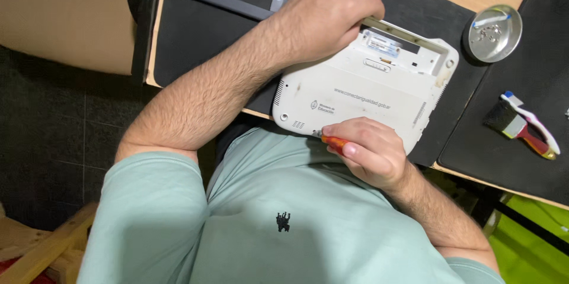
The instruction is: The person uses a screwdriver to remove screws from the bottom case of a white laptop. They then open the laptop, remove the keyboard, and lift out a metal cover plate to expose the internal components.
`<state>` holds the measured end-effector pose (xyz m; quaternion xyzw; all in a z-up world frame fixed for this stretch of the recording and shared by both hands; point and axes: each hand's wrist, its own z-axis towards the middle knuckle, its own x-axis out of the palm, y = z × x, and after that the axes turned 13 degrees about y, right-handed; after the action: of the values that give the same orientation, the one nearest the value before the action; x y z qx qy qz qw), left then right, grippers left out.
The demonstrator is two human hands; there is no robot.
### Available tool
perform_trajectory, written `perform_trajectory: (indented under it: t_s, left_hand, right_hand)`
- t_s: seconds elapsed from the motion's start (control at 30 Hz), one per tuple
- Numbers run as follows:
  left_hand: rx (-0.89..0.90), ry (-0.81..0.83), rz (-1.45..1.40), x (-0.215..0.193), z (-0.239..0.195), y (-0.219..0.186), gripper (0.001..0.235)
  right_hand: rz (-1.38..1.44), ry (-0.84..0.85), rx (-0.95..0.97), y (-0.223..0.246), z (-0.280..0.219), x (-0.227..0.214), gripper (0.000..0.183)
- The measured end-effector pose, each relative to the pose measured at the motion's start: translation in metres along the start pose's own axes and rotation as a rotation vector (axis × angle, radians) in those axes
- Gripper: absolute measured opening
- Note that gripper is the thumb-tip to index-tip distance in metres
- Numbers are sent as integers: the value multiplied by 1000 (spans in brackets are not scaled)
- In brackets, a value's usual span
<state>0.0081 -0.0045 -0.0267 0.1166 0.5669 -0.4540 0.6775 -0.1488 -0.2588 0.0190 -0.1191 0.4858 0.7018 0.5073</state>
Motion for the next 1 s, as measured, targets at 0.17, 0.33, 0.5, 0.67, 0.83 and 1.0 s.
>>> perform_trajectory:
  t_s: [0.17,0.33,0.5,0.67,0.83,1.0]
  left_hand:
    - [5,-63,34,11,0,4,33]
    - [4,-75,53,13,2,5,33]
    - [-8,-60,53,14,3,4,32]
    - [-4,-53,55,13,2,4,34]
    - [-7,-44,57,12,2,3,33]
    - [-2,-57,61,12,2,4,33]
  right_hand:
    - [-42,48,-15,-2,-1,3,67]
    - [-75,67,-5,4,-2,2,52]
    - [159,208,315,10,-12,-1,34]
    - [142,185,295,11,-12,2,33]
    - [144,159,281,15,-12,3,33]
    - [104,129,265,18,-10,5,35]
